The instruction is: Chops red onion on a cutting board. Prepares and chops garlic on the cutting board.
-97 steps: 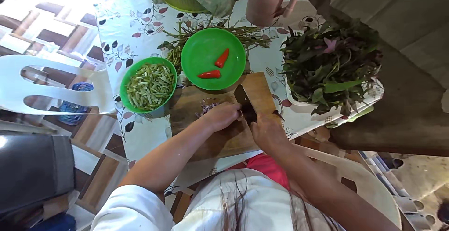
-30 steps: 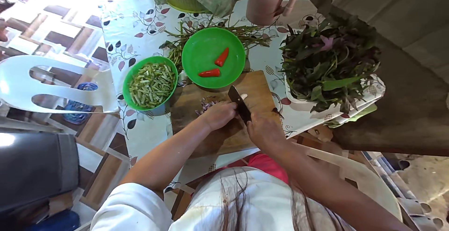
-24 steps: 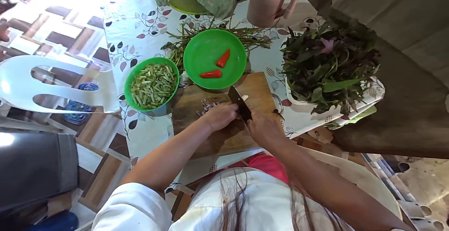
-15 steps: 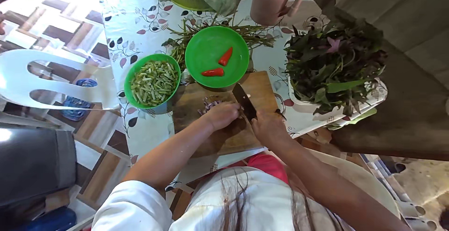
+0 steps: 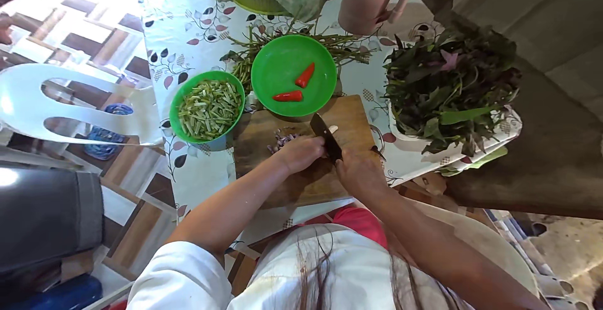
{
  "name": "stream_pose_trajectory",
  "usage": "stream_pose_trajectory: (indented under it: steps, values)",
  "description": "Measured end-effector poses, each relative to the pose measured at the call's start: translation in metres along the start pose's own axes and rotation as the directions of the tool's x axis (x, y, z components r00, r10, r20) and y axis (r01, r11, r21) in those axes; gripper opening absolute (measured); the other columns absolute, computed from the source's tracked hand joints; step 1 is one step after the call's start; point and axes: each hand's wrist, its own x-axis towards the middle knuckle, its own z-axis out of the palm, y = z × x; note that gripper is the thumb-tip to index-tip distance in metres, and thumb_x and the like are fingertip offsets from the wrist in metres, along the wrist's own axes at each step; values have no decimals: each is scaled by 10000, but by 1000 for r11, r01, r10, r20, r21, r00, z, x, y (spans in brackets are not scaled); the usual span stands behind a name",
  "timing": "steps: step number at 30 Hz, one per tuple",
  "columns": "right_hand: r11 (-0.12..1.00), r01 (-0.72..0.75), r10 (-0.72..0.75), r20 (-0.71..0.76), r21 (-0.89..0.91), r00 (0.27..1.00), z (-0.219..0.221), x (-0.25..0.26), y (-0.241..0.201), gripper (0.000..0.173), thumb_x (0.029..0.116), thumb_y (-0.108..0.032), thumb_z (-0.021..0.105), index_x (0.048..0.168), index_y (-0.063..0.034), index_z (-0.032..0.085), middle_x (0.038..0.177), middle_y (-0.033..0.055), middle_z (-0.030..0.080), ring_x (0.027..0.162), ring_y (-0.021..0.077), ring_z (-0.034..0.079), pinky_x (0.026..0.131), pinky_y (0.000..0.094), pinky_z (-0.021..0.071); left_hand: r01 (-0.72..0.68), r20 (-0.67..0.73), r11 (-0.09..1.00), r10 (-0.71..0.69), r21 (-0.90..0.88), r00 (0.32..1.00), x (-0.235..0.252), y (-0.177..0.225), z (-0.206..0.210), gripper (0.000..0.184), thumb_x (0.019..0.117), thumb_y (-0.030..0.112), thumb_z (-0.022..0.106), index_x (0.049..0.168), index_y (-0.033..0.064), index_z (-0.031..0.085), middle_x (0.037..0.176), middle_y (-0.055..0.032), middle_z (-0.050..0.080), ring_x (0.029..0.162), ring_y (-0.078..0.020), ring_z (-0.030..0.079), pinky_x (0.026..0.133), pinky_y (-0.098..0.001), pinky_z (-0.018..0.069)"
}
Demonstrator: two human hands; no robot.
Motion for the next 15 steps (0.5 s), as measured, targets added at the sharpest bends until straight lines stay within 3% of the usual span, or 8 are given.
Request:
stream_pose_trajectory:
  steps: [5,10,15]
  values:
    - [998,30,-28,-42,61,999,-3,3,6,283,1102,-174,464,1201,67,572,1037,275,685,1054,443,687,896,577,526,-12,-29,1000,12,-5,1000,0,-1,2,220,1002,-77,512,1024,-67,731,1104,-226,687,1107,-384,665,993,-470,524]
    - [991,85,-65,-179,108,982,-2,1,17,216,1084,-159,506,1099,45,577,918,235,669,917,419,700,786,574,548,36,44,999,-36,-7,998,3,0,0,267,1026,-48,493,1176,-9,710,1164,-232,675,1147,-395,654,1008,-506,518]
    - [998,23,-19,-59,67,998,1,7,10,275,1099,-174,474,1225,54,564,1026,265,691,1027,440,697,878,586,535,22,70,1000,-21,-18,997,4,3,-6,263,1022,-61,490,1114,-17,732,1171,-219,667,1157,-383,639,1018,-489,507]
